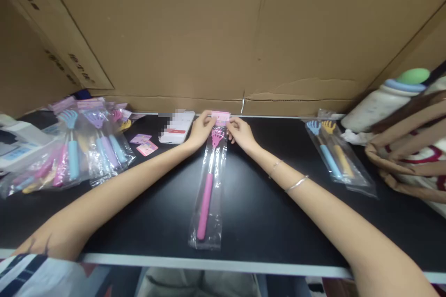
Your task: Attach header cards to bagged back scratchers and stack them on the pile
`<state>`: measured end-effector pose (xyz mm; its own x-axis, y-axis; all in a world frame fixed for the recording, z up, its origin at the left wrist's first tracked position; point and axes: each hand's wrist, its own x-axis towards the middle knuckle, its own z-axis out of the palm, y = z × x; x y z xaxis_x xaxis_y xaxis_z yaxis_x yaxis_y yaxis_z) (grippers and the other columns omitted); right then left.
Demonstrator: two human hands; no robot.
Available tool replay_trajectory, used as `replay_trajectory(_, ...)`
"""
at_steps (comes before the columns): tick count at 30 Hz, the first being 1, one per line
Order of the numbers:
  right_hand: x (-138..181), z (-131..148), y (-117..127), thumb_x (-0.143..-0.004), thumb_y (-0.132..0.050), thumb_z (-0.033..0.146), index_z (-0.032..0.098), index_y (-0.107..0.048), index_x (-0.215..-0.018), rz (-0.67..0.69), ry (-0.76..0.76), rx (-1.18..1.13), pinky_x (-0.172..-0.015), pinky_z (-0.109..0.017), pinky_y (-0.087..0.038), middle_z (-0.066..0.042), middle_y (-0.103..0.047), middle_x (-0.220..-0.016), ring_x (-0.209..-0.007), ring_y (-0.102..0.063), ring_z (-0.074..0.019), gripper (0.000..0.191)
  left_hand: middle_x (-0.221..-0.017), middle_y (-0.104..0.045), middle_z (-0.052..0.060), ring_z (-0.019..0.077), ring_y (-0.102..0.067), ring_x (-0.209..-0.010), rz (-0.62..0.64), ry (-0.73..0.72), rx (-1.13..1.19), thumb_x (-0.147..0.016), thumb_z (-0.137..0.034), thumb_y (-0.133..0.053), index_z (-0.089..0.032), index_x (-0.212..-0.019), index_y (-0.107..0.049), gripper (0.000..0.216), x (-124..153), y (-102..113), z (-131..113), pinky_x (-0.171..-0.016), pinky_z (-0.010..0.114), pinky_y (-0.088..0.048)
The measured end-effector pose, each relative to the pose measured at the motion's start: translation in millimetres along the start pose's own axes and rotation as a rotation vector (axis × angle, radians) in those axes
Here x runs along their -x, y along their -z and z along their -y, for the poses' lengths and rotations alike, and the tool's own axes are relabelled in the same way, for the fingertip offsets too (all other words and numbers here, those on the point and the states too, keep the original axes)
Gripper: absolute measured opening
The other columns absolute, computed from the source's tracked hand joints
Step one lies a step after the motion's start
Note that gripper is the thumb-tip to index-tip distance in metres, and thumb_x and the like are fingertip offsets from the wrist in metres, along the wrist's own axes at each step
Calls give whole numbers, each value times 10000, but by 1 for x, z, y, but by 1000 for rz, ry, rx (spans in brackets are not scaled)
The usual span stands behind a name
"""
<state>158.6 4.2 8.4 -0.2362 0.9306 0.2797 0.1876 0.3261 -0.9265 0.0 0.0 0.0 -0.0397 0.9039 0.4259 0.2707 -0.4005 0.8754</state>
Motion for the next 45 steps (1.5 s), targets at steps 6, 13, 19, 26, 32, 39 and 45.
replay_trajectory(6,-4,-1,7,-731,-650,447,194,-483,-805,14,-46,-37,-360,-161,-427,58,-543,-550,-431,-506,-67,312,-713,-662,-18,130,-608,-677,26,29,-68,-854,-300,-521,-213,-884,-582,111,-1,1,-2,-682,227,-436)
replay_trajectory(13,-2,-2,5,-760,-601,464,205,-467,-806,13,-2,-7,-362,-167,-400,66,-532,-544,-421,-493,-69,295,-728,-676,-22,142,-612,-671,36,36,-81,-874,-336,-490,-232,-882,-569,130,-1,0,2,-665,230,-425)
replay_trajectory(19,-1,-2,6,-780,-564,497,205,-478,-790,-66,70,60,-403,-187,-374,62,-514,-529,-424,-467,-73,305,-789,-684,-16,141,-625,-641,20,90,-149,-897,-350,-458,-239,-889,-571,158,2,1,-7,-685,255,-424)
replay_trajectory(26,-2,-6,8,-802,-528,406,201,-512,-765,-111,91,199,-529,-232,-398,32,-537,-574,-522,-510,-110,209,-867,-680,4,156,-603,-756,-42,88,-210,-867,-307,-512,-230,-853,-607,123,3,1,-10,-725,255,-423)
replay_trajectory(32,-6,-13,10,-796,-521,362,191,-549,-742,-124,94,325,-647,-263,-393,17,-570,-600,-599,-550,-139,181,-829,-662,-4,143,-590,-715,-16,101,-239,-864,-303,-506,-231,-926,-593,130,3,2,-10,-671,242,-403)
replay_trajectory(39,-7,-13,9,-818,-498,350,198,-538,-750,-77,-6,453,-623,-233,-371,33,-556,-562,-585,-550,-130,171,-858,-651,-23,125,-603,-765,9,138,-334,-871,-305,-486,-250,-1024,-549,175,4,3,-13,-651,230,-383)
replay_trajectory(45,-7,-10,9,-825,-488,326,205,-519,-733,-67,-40,531,-650,-230,-380,33,-573,-573,-618,-565,-135,155,-865,-651,-28,122,-605,-765,25,119,-344,-873,-313,-476,-256,-1031,-545,182,3,2,-10,-660,231,-390)
